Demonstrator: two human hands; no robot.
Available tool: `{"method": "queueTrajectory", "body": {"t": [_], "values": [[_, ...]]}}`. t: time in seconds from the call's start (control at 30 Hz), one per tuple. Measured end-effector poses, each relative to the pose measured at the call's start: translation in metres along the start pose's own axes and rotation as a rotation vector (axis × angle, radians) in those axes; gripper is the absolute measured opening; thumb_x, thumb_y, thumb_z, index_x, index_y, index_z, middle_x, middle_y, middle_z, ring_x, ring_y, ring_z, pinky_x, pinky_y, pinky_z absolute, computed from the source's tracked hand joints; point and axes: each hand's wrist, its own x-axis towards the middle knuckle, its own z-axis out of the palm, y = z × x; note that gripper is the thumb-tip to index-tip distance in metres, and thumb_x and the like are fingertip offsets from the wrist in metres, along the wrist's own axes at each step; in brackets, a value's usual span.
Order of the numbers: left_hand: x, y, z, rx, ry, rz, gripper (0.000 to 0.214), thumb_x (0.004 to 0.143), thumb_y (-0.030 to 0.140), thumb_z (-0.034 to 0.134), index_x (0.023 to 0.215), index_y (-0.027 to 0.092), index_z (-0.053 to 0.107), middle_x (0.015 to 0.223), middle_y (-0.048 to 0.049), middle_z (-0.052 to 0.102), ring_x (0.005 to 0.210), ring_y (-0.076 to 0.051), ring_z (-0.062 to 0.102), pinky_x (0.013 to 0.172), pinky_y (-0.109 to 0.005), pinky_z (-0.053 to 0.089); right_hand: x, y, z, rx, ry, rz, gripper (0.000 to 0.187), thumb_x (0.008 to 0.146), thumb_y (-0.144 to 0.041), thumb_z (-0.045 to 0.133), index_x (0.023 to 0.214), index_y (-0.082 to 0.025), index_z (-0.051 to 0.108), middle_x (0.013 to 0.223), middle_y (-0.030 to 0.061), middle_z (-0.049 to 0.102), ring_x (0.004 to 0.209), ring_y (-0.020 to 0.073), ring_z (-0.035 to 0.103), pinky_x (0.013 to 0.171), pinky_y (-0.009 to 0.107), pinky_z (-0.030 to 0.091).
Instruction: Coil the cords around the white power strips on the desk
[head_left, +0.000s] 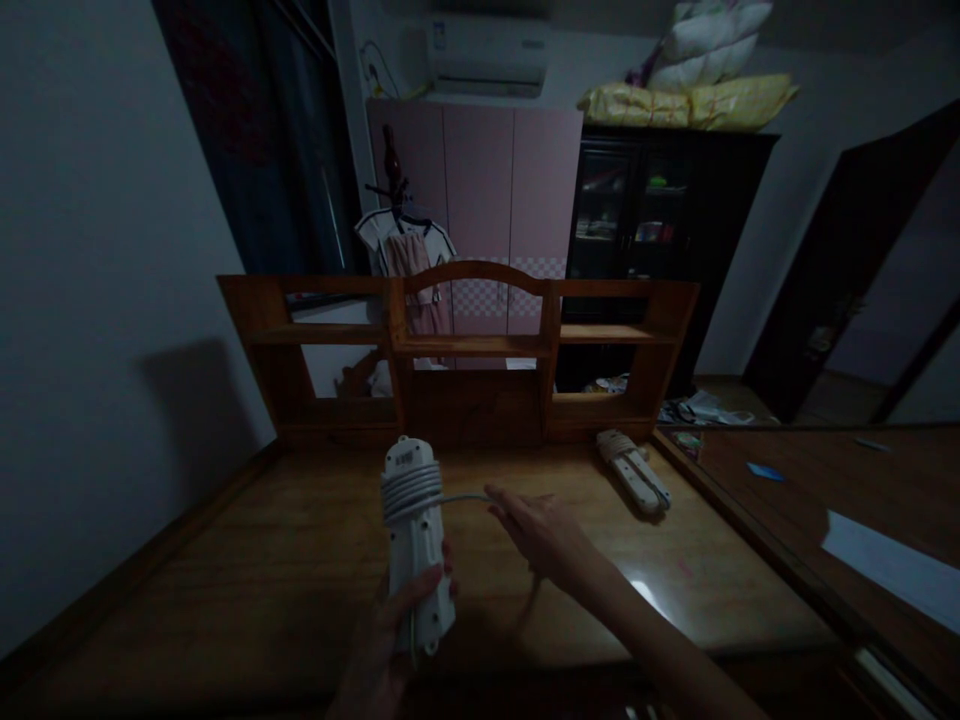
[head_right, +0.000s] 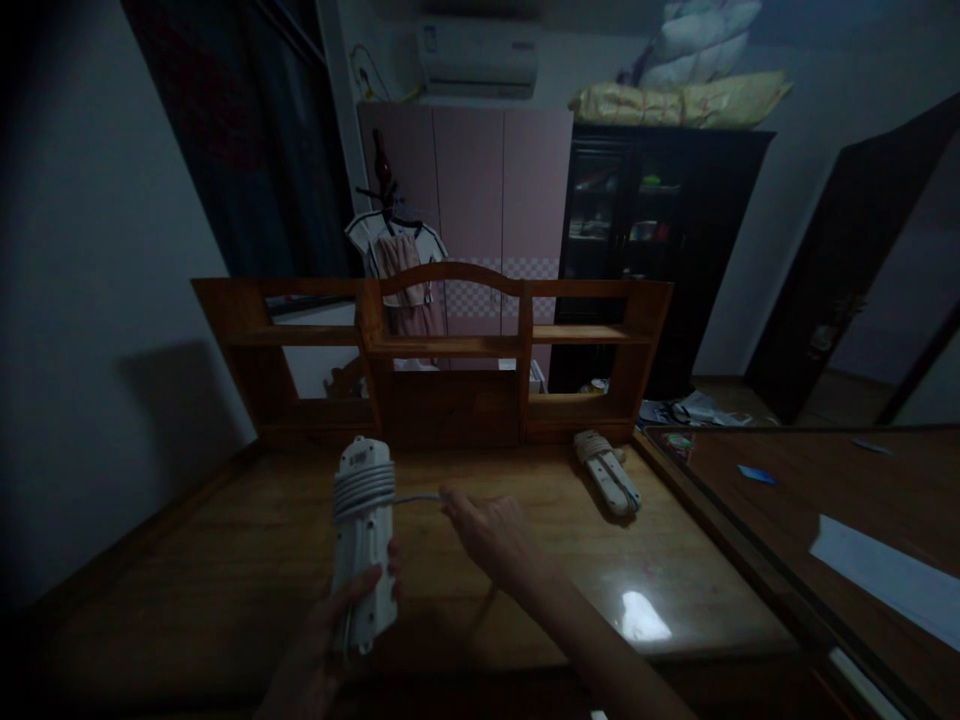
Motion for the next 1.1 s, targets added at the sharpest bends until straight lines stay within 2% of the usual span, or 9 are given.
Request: {"method": "queueTrajectory", "body": {"t": [0.1,0.27,0.43,0.6,0.8,0.9,0.97,1.1], "values": [[0.011,0.007,-0.013,-0.069,0.037,0.046,0.046,0.063,0.020,0.079,0.105,0.016,0.062,0.084,-0.0017,0.067,0.066,-0.013,0.065,0.061,-0.022,0.054,-0.004,0.000,0.007,0.025,-0.048,0.006,0.033,0.098,-0.023,0.038,0.130,-0.026,0.045,0.084,0.0038,0.071,0.066,0.0151,0.065,0.054,0.021,0.035],[0.016,0.018,-0.028,-0.088,0.065,0.168,0.052,0.060,0.018,0.081,0.108,0.018,0.060,0.084,0.0004,0.065,0.065,-0.013,0.066,0.060,-0.023,0.056,-0.009,0.001,0.013,0.192,-0.039,0.061,0.034,0.097,-0.029,0.041,0.130,-0.028,0.043,0.091,0.0032,0.070,0.075,0.0169,0.066,0.061,0.022,0.040],[0.002,0.028,-0.030,-0.051,0.158,0.243,0.058,0.060,0.022,0.081,0.114,0.018,0.060,0.092,-0.0020,0.067,0.071,-0.016,0.067,0.062,-0.023,0.056,-0.010,0.018,0.023,0.310,-0.019,0.089,0.031,0.097,-0.028,0.040,0.127,-0.025,0.048,0.093,0.0047,0.068,0.080,0.0169,0.065,0.067,0.024,0.043],[-0.005,0.036,-0.033,0.003,0.256,0.331,0.061,0.059,0.025,0.082,0.116,0.023,0.060,0.097,-0.0013,0.070,0.075,-0.016,0.068,0.063,-0.022,0.057,-0.013,0.038,0.031,0.418,0.022,0.108,0.024,0.095,-0.024,0.045,0.116,-0.023,0.057,0.096,0.0051,0.067,0.084,0.0164,0.064,0.071,0.023,0.043],[-0.004,0.037,-0.025,0.174,0.360,0.410,0.064,0.057,0.028,0.083,0.116,0.025,0.060,0.107,-0.0039,0.069,0.091,-0.022,0.067,0.059,-0.021,0.055,-0.014,0.044,0.030,0.431,0.063,0.065,0.021,0.094,-0.018,0.043,0.104,-0.022,0.061,0.092,0.0033,0.065,0.083,0.0147,0.061,0.074,0.023,0.042],[0.005,0.037,-0.022,0.250,0.356,0.476,0.067,0.056,0.029,0.083,0.117,0.025,0.058,0.105,-0.0049,0.069,0.091,-0.023,0.067,0.063,-0.023,0.056,-0.012,0.054,0.036,0.404,0.057,0.058,0.019,0.094,-0.020,0.043,0.103,-0.020,0.060,0.090,0.0035,0.064,0.081,0.0148,0.060,0.073,0.022,0.041],[0.018,0.038,-0.020,0.302,0.309,0.518,0.068,0.057,0.030,0.083,0.119,0.024,0.057,0.105,-0.0055,0.069,0.089,-0.023,0.067,0.066,-0.026,0.057,-0.007,0.066,0.043,0.347,0.040,0.070,0.019,0.094,-0.021,0.043,0.102,-0.019,0.060,0.089,0.0037,0.064,0.080,0.0147,0.059,0.071,0.022,0.041],[0.059,0.044,-0.016,0.490,0.213,0.573,0.062,0.063,0.035,0.078,0.119,0.019,0.055,0.104,-0.0094,0.068,0.087,-0.024,0.068,0.070,-0.031,0.056,0.013,0.098,0.054,0.181,0.031,0.157,0.021,0.095,-0.025,0.043,0.099,-0.018,0.062,0.088,0.0042,0.063,0.078,0.0140,0.058,0.068,0.021,0.039]]}}
